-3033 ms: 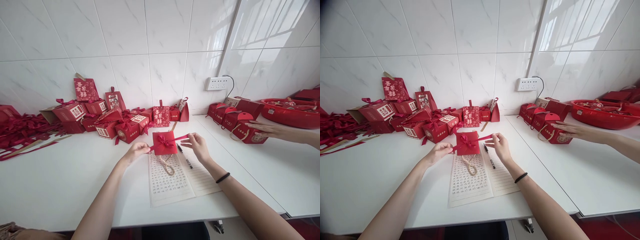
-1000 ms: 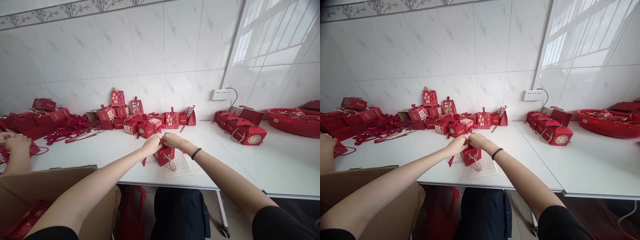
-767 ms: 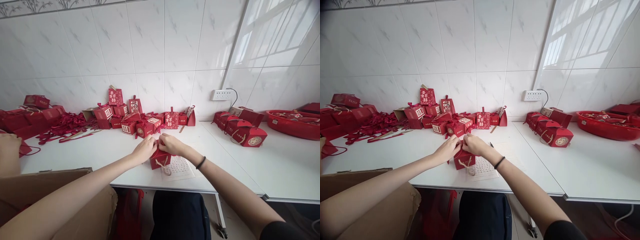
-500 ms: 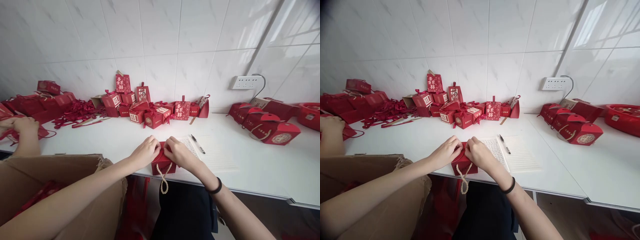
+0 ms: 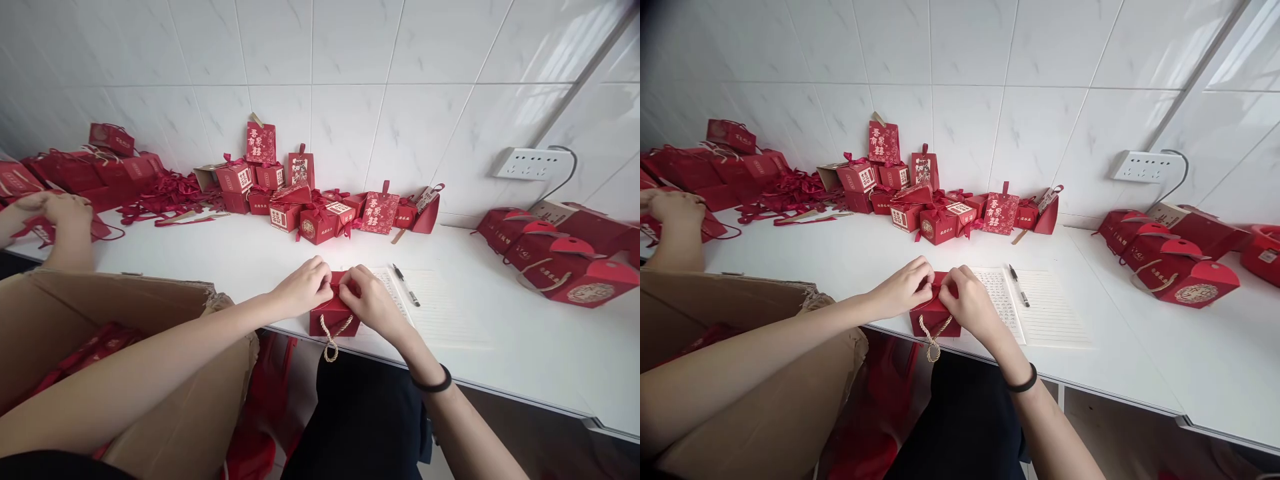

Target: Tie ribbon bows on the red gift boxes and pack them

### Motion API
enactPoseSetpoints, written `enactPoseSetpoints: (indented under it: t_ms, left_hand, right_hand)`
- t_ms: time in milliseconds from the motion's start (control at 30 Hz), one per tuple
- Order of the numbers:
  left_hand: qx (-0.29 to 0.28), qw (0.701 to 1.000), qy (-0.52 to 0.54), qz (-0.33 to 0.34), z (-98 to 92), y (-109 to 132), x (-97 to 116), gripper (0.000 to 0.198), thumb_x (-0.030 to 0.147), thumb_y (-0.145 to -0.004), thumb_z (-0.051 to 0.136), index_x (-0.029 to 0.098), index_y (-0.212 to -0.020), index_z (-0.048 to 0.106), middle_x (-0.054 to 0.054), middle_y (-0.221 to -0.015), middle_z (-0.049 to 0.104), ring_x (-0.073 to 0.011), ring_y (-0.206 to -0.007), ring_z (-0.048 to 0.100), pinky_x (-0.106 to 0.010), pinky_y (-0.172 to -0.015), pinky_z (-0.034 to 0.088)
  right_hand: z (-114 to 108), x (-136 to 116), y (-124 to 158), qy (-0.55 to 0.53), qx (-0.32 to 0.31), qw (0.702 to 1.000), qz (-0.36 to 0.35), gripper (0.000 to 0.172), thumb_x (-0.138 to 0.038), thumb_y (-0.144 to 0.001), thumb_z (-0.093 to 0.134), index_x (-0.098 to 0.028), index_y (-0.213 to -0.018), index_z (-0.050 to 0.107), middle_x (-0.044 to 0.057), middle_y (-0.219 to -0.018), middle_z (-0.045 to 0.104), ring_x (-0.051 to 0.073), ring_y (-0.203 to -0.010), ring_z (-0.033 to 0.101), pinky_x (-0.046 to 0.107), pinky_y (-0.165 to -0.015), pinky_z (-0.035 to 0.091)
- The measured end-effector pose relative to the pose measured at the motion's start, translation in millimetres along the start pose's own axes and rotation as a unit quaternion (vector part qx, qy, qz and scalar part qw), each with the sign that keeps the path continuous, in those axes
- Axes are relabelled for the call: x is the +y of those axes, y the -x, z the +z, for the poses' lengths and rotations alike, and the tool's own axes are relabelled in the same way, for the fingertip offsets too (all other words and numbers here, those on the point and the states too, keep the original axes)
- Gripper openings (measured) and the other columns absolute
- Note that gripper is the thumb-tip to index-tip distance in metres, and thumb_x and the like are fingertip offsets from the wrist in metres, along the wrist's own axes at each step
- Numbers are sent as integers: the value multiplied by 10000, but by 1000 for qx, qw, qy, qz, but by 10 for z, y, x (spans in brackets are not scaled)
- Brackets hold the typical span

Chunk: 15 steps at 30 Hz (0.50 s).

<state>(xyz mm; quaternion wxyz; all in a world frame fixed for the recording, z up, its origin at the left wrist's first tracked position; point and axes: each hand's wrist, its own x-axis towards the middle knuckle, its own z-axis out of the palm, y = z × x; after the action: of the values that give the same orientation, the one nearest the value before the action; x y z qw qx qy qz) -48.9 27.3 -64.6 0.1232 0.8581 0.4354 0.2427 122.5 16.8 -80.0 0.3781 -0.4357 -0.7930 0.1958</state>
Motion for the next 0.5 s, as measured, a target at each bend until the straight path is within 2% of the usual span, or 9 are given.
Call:
enactPoseSetpoints:
  t_ms: [133, 233, 367, 500]
  left_hand:
    - [-20, 1000, 11, 5, -17, -3, -4, 35, 186, -768, 475, 191, -737, 460, -27, -865, 484, -181, -837, 494, -336, -779, 431]
    - [-23, 999, 24, 7, -22, -6, -14, 69, 239, -781, 513, 189, -752, 476, -29, -880, 486, -186, -876, 504, -334, -807, 434]
    - [-1, 1000, 3, 0, -4, -26, -15, 61, 190, -794, 467, 188, -733, 464, -16, -854, 472, -149, -741, 497, -304, -722, 432]
    - [36, 996, -48, -64, 28, -56, 21, 79, 178, -788, 457, 189, -710, 454, -8, -829, 455, -137, -657, 480, -296, -652, 416]
  right_hand:
    - [33, 40, -20, -87, 9, 995, 51, 85, -227, -789, 431, -200, -720, 473, 0, -717, 524, 152, -664, 495, 274, -644, 404]
    - [24, 56, -35, -103, -1, 993, 59, 97, -247, -768, 447, -193, -712, 504, 5, -749, 532, 154, -696, 493, 287, -674, 403]
    - [-16, 59, -40, -115, -32, 991, 67, 110, -213, -747, 435, -187, -698, 530, 8, -768, 526, 153, -736, 491, 294, -718, 401]
    - [-20, 10, -46, -87, -55, 994, 24, 86, -202, -748, 465, -191, -669, 497, 4, -742, 492, 164, -766, 482, 304, -757, 398]
